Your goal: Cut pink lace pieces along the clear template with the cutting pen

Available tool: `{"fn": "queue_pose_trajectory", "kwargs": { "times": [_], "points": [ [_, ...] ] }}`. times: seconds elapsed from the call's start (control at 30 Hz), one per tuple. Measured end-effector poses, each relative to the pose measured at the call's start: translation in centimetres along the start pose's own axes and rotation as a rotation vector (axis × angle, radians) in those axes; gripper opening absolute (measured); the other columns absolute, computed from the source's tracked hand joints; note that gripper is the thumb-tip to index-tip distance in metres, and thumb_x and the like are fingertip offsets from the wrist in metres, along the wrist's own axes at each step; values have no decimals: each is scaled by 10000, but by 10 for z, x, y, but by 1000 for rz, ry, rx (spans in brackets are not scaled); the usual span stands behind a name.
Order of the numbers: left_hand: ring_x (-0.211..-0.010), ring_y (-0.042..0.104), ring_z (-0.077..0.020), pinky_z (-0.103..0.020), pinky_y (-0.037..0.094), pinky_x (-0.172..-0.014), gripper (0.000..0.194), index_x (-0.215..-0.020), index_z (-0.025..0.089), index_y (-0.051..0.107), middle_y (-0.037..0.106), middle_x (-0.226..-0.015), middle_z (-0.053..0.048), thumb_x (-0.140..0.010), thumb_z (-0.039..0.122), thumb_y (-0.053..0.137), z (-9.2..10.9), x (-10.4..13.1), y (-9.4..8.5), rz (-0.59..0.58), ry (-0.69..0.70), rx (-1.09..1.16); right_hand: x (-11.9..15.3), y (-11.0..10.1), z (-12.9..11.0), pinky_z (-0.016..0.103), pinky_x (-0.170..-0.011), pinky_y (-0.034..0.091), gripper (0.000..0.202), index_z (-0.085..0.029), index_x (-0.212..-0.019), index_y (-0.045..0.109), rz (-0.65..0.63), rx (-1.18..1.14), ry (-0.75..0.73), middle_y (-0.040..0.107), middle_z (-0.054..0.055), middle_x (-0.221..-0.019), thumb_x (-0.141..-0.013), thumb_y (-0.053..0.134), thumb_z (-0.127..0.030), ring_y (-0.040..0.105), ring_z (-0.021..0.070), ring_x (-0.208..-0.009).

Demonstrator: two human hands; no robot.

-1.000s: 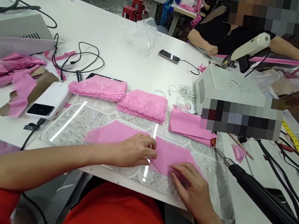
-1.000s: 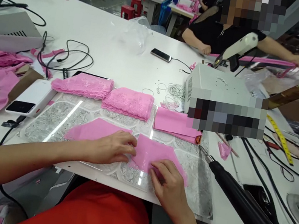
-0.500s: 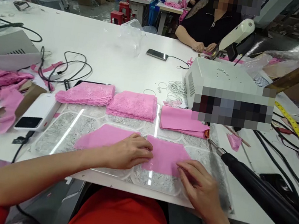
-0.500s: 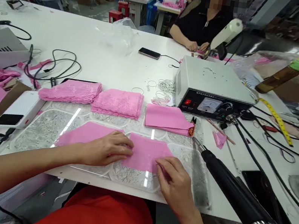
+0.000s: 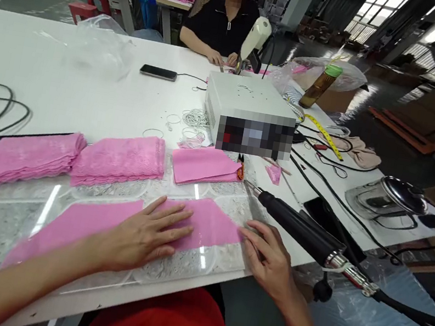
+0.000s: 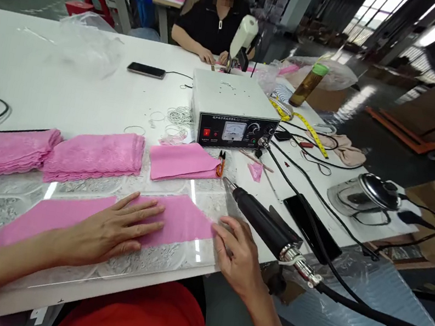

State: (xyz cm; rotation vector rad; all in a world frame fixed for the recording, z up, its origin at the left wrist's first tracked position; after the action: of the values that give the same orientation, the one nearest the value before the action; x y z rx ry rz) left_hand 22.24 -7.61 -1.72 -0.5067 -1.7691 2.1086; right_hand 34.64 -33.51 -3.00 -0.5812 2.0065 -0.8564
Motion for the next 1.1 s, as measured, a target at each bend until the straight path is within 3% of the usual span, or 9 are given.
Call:
{"fn": "queue_pose_trajectory", "kwargs": {
  "times": [0.2, 0.43, 0.63, 0.8, 0.93, 1.1],
  "points": [
    [-1473, 207, -269, -504, 29, -1204, 534, -1513, 339, 259, 243, -1586, -30, -1014, 512, 339, -4, -20, 6, -30, -27, -51, 1, 6, 3, 408, -919, 552, 342, -241, -1245, 622, -101, 160, -19, 593, 104, -1274, -917, 526, -255, 587, 245, -1135],
    [-1484, 145, -292, -479, 23, -1200, 642, -1549, 279, 124, 223, -1594, -52, -1002, 557, 313, -6, -15, 19, 64, -90, -165, 3, 5, 3, 377, -935, 544, 327, -190, -1231, 608, -40, 150, -13, 618, 118, -1231, -915, 531, -229, 596, 236, -1136],
    [-1474, 189, -300, -491, -20, -1193, 659, -1549, 247, 153, 225, -1589, -92, -998, 565, 324, -2, -22, 11, 78, -78, -179, 2, 5, 1, 369, -923, 554, 349, -207, -1251, 606, -34, 155, -9, 616, 109, -1251, -910, 540, -242, 610, 239, -1131],
    [-1479, 191, -257, -483, 16, -1207, 554, -1513, 310, 274, 233, -1588, -39, -1011, 542, 307, 3, -51, 1, -35, 40, -37, 7, 4, 3, 358, -914, 564, 292, -187, -1171, 637, 39, 85, 18, 642, 114, -1200, -890, 555, -185, 622, 233, -1118],
    [-1480, 181, -268, -501, 0, -1206, 537, -1485, 314, 345, 267, -1576, -29, -1002, 549, 336, 2, -66, 4, -117, 70, 38, 10, 4, 4, 349, -910, 571, 269, -203, -1127, 654, 55, 62, 14, 648, 104, -1188, -878, 564, -157, 633, 223, -1096],
    [-1477, 181, -294, -550, 1, -1191, 570, -1510, 299, 283, 249, -1580, -57, -1001, 549, 339, 0, -65, 13, -99, 36, 53, 11, 3, 6, 362, -889, 583, 303, -230, -1143, 657, 68, 66, 14, 653, 101, -1176, -866, 572, -140, 651, 222, -1050]
  ]
}}
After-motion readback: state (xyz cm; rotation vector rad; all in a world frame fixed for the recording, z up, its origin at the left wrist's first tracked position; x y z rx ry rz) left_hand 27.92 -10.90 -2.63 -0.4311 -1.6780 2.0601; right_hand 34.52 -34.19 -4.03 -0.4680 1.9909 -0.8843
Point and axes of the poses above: each hand's wrist, its own x-axis away from the middle knuckle, its own y-axis out of the palm, z = x × y, the point moved 3 cm from there along -x, towards the middle knuckle
